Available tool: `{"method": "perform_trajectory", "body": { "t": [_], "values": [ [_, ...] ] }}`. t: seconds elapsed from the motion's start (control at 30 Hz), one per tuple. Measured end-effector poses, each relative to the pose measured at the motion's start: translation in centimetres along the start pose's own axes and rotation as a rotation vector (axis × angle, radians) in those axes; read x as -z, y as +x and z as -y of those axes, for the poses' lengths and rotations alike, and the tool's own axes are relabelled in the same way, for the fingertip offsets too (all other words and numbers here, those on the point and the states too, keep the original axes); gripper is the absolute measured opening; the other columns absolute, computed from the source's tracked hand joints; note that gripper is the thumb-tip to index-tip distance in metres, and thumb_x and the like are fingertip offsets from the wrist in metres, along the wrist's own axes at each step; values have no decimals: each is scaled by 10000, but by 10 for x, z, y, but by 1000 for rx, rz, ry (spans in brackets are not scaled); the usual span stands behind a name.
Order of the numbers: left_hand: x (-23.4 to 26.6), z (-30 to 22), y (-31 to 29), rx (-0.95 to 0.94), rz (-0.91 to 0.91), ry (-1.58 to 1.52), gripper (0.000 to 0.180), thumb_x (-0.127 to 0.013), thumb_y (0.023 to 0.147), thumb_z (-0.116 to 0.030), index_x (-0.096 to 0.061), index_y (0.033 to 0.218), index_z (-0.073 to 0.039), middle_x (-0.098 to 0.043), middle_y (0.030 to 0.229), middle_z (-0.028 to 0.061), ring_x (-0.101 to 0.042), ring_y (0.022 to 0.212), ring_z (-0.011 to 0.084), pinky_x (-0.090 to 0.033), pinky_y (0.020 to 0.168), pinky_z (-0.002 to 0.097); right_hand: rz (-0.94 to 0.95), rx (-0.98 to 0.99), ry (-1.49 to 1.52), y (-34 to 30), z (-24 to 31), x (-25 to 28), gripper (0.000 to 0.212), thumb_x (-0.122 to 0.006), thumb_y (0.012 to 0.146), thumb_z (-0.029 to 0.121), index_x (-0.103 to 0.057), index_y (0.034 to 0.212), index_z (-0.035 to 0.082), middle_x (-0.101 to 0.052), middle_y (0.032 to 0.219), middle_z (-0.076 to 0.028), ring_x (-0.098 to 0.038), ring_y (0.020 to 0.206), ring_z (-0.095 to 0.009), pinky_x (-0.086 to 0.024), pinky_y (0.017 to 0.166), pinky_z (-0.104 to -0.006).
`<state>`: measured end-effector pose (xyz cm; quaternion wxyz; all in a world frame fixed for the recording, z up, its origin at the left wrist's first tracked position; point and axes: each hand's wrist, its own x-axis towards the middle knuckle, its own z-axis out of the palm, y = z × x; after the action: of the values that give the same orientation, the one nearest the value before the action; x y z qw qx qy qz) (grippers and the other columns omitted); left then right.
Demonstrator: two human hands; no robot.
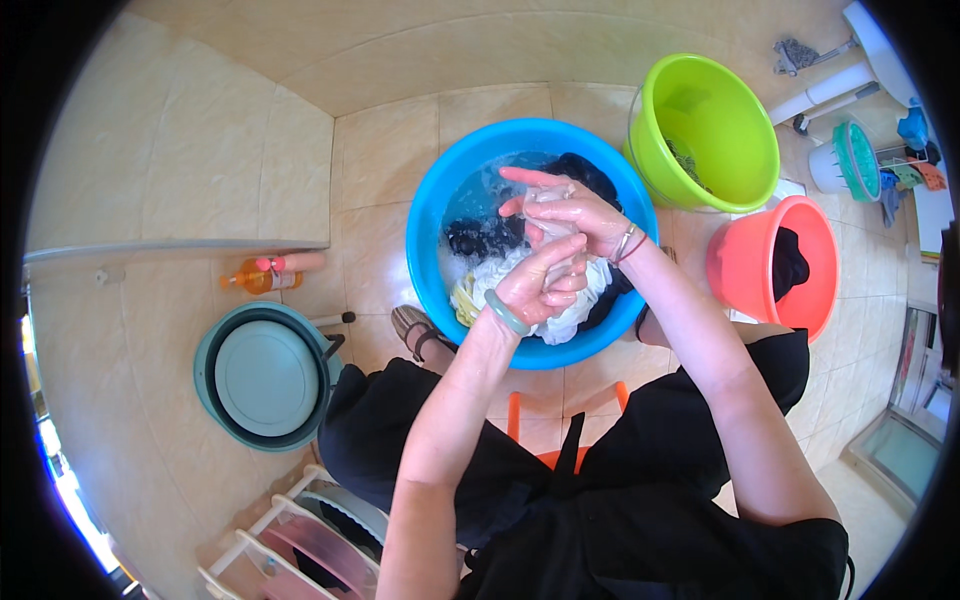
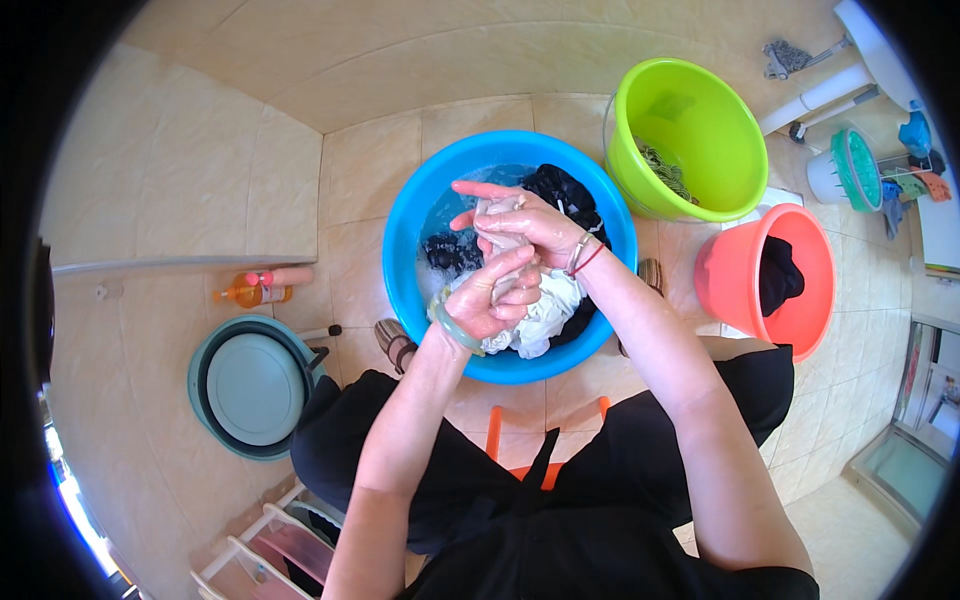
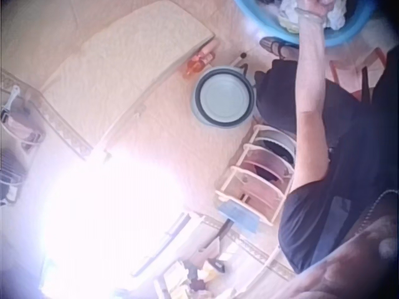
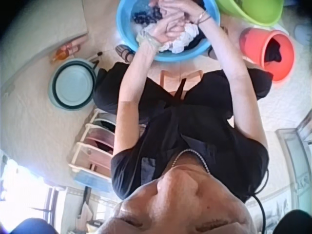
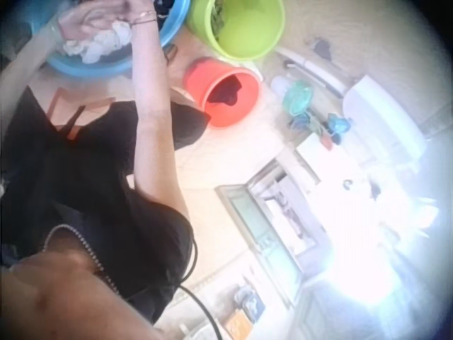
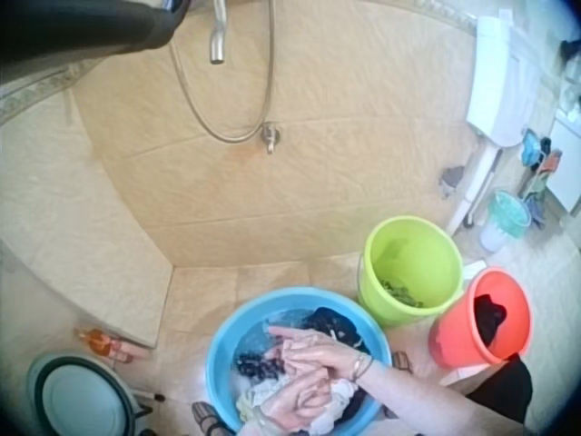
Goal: The person sits on a small stool in a bathroom and hand-washes clothes in a blue basin filled with soapy water. They scrub and rinse various garments, including a striped shirt and dark pants, by hand, occasionally transferring items to a green bucket.
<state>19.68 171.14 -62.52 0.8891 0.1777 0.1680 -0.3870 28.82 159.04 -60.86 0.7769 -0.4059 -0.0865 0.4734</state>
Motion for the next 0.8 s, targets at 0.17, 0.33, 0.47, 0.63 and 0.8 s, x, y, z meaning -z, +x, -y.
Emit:
{"method": "perform_trajectory", "body": {
  "t": [0.17, 0.33, 0.47, 0.63, 0.8],
  "values": [
    [-19, -3, -7, -59, -165, 337, 203, -634, 887, -184, -499, 743, -135, -349, 578, -74, -280, 455, 37, -157, 392, 211, -65, 27, -132, 4, 1, -13, 433, -602, 936, 204, -527, 1312, 2, -528, 742, 35, -494, 637, -58, -426, 581, -200],
    [-21, 1, -9, -155, -409, 667, 179, -593, 881, -158, -504, 727, -133, -383, 567, -54, -311, 434, 58, -192, 397, 235, -187, 8, -102, 7, 2, -30, 279, -585, 971, 289, -612, 1003, 14, -469, 652, 42, -429, 533, -54, -363, 472, -201],
    [10, 5, 5, -715, -391, 1298, 94, -617, 841, -190, -599, 800, -108, -565, 655, 46, -557, 560, 215, -412, 492, 337, -284, 30, -98, 11, 1, -43, 347, -605, 958, 337, -565, 777, 44, -426, 569, 36, -398, 447, -61, -347, 413, -227],
    [17, 8, 6, -627, -547, 1480, 169, -634, 803, -246, -658, 889, -103, -681, 857, 128, -655, 823, 346, -513, 718, 430, -409, 66, -102, 13, 1, -53, 413, -594, 956, 390, -475, 687, 99, -403, 520, 31, -365, 395, -77, -309, 375, -230],
    [7, 5, 5, -560, -717, 1483, 246, -640, 807, -283, -651, 889, -51, -682, 846, 190, -661, 814, 377, -518, 714, 450, -458, 147, -56, 15, -4, -55, 451, -556, 971, 384, -425, 630, 119, -387, 491, 20, -346, 364, -95, -292, 357, -248]
  ]
}}
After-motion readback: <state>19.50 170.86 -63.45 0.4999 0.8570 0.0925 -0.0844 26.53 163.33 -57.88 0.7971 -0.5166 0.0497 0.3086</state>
